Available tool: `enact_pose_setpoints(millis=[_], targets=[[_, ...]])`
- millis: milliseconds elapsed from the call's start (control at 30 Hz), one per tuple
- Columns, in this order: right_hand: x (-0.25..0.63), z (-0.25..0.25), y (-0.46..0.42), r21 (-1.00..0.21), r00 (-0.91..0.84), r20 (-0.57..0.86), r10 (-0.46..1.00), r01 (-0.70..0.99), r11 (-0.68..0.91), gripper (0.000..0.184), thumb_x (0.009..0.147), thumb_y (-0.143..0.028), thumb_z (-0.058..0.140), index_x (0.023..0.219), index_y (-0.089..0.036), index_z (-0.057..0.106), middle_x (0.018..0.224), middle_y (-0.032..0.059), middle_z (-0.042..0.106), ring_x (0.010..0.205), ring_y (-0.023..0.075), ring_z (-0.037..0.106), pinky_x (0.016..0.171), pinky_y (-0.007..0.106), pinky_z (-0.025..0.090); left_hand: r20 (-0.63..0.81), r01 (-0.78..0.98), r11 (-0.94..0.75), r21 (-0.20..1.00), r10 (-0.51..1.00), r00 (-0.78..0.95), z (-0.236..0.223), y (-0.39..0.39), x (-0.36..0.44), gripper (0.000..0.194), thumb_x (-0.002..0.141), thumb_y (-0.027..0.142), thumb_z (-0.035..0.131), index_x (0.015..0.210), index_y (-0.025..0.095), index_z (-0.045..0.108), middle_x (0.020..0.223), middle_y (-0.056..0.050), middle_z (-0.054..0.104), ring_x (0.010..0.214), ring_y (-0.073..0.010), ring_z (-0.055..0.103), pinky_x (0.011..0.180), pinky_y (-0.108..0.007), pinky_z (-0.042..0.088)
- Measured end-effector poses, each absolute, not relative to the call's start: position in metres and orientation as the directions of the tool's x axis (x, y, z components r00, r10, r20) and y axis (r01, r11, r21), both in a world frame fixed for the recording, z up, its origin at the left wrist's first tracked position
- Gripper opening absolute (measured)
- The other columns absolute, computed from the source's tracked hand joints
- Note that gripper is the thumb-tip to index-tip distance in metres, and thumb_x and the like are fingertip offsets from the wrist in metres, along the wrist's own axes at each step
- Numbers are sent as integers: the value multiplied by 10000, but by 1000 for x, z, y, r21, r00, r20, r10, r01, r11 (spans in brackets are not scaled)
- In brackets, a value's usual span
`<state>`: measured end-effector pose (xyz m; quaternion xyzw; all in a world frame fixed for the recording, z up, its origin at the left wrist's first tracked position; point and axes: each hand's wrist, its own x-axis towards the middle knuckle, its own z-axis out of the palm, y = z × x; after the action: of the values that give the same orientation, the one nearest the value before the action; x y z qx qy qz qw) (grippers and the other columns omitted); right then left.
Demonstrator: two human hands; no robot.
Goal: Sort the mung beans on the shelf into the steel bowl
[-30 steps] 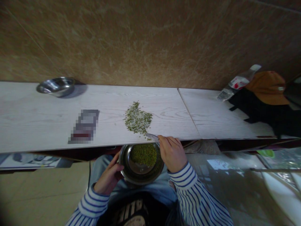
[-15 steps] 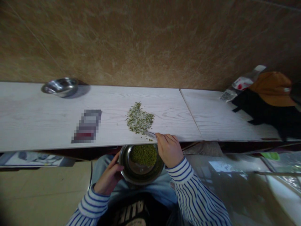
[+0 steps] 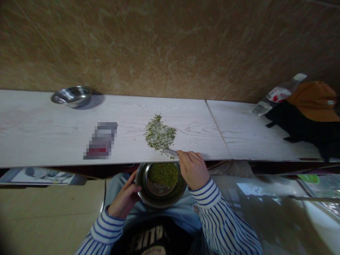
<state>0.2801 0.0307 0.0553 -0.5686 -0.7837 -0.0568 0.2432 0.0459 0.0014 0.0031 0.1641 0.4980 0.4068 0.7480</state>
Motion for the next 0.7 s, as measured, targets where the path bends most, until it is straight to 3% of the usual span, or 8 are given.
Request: enact_pose_setpoints(millis=[700], targets=[[277, 58, 40, -236, -314, 386, 867, 875, 422, 240, 879, -144, 428, 1058, -192, 579, 923, 43, 670, 860, 160, 576, 754, 311, 374, -621, -433, 606, 668, 774, 125, 1, 3, 45, 694, 572, 119, 588, 1244, 261, 495, 900, -10, 621, 692, -157, 535, 583, -286, 448]])
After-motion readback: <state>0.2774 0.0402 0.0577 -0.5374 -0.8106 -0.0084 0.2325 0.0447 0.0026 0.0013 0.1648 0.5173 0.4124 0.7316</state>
